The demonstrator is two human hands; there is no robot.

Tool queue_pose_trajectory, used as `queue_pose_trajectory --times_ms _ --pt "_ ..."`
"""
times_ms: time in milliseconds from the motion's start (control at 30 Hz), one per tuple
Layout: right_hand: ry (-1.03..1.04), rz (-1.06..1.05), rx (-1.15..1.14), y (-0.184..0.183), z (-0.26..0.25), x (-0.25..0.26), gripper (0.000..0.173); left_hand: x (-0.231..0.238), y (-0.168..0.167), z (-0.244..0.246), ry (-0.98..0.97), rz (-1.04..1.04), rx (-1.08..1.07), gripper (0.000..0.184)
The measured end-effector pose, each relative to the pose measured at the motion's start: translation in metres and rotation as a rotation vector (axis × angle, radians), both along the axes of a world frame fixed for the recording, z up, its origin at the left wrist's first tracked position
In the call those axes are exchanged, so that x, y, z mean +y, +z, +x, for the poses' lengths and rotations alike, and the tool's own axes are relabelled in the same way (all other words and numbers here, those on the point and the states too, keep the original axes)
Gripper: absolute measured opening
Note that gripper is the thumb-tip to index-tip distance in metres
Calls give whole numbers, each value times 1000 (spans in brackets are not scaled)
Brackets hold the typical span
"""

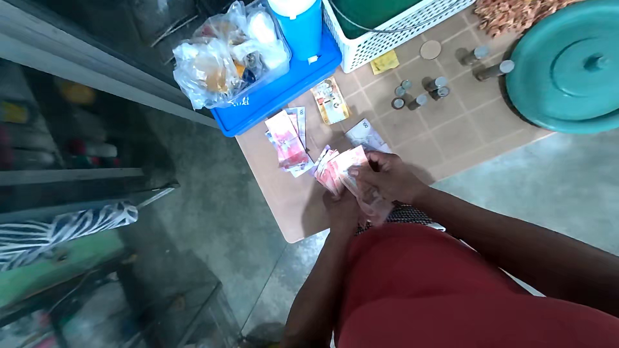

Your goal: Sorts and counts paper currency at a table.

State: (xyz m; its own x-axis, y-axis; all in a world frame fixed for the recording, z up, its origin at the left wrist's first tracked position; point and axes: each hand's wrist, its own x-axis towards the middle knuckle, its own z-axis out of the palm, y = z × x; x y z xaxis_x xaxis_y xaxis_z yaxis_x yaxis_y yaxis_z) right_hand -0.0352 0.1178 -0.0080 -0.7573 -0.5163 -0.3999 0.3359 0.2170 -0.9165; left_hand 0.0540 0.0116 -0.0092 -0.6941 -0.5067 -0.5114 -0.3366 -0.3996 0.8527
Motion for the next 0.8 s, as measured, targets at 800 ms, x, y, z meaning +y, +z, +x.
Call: queue_pose_trajectory --times_ms 800 --pt "259 -4 512 -12 17 6 25 -2 0 -15 203 116 372 19"
